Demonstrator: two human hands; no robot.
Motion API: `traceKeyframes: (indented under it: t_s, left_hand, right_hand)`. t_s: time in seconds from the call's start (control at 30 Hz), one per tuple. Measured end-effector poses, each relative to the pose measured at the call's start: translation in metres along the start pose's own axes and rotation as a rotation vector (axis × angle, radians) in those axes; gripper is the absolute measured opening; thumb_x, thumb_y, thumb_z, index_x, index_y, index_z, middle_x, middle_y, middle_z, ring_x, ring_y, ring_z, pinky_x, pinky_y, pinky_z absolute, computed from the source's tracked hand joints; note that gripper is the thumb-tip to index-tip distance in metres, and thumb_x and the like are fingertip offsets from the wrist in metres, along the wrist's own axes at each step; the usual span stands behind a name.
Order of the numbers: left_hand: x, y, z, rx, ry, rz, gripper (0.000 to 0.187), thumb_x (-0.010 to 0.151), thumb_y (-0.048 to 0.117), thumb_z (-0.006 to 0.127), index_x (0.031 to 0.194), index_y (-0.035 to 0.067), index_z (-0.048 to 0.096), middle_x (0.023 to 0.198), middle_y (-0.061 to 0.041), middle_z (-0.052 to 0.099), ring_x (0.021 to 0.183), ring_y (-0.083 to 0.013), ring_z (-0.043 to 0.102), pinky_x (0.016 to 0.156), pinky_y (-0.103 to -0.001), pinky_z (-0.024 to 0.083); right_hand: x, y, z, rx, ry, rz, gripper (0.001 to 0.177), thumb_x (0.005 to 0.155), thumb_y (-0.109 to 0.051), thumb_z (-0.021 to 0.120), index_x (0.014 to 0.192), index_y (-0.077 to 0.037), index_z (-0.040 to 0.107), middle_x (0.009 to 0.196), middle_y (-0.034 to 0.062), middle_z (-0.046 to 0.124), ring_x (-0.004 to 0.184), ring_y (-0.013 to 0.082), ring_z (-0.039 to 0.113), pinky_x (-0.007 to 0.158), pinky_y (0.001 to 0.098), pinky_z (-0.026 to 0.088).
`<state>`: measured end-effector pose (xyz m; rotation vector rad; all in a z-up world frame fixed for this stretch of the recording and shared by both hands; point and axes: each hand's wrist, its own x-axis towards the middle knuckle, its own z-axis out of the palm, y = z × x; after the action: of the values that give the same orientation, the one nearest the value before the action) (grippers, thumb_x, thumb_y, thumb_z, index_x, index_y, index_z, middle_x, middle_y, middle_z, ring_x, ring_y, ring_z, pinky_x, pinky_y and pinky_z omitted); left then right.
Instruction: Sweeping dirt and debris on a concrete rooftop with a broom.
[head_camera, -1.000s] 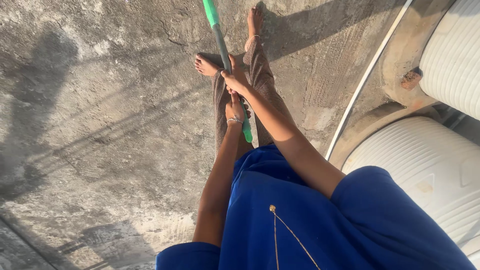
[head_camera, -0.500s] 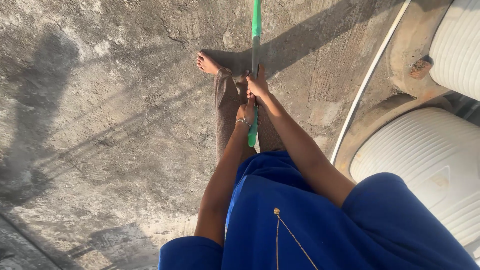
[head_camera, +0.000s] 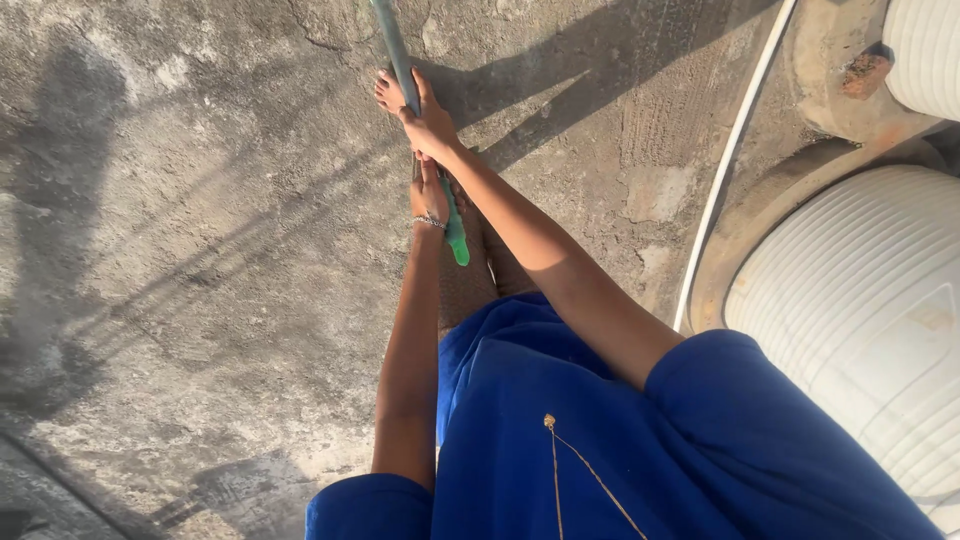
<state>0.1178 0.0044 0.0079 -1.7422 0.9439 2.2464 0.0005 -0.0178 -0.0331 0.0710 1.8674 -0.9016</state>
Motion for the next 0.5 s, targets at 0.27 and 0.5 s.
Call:
traceKeyframes:
  t_s: [0.27, 0.5]
  left_hand:
    - [-0.036, -0.068, 0.034, 0.093, -0.1, -0.059, 0.064, 0.1, 0.062, 0.041, 0.082, 0.003, 0.059, 0.058, -0.01, 0.059, 0.043, -0.021, 0.06, 0.039, -0.038, 0.052]
    - [0.012, -0.112, -0.011, 0.093, -0.12, -0.267, 0.065, 0.103, 0.059, 0.046, 0.076, 0.002, 0.061, 0.059, -0.009, 0.06, 0.044, -0.022, 0.06, 0.041, -0.038, 0.051]
  right_hand:
    - [-0.036, 0.111, -0.051, 0.314, 0.077, 0.032, 0.076, 0.099, -0.013, 0.061, 0.16, -0.025, 0.017, 0.064, 0.0044, 0.053, 0.042, 0.0142, 0.052, 0.034, 0.0333, 0.044]
    - [0.031, 0.215, -0.012, -0.072, 0.159, 0.115, 0.071, 0.1, -0.015, 0.06, 0.155, -0.015, 0.016, 0.066, 0.0117, 0.064, 0.047, 0.024, 0.066, 0.037, 0.0401, 0.053]
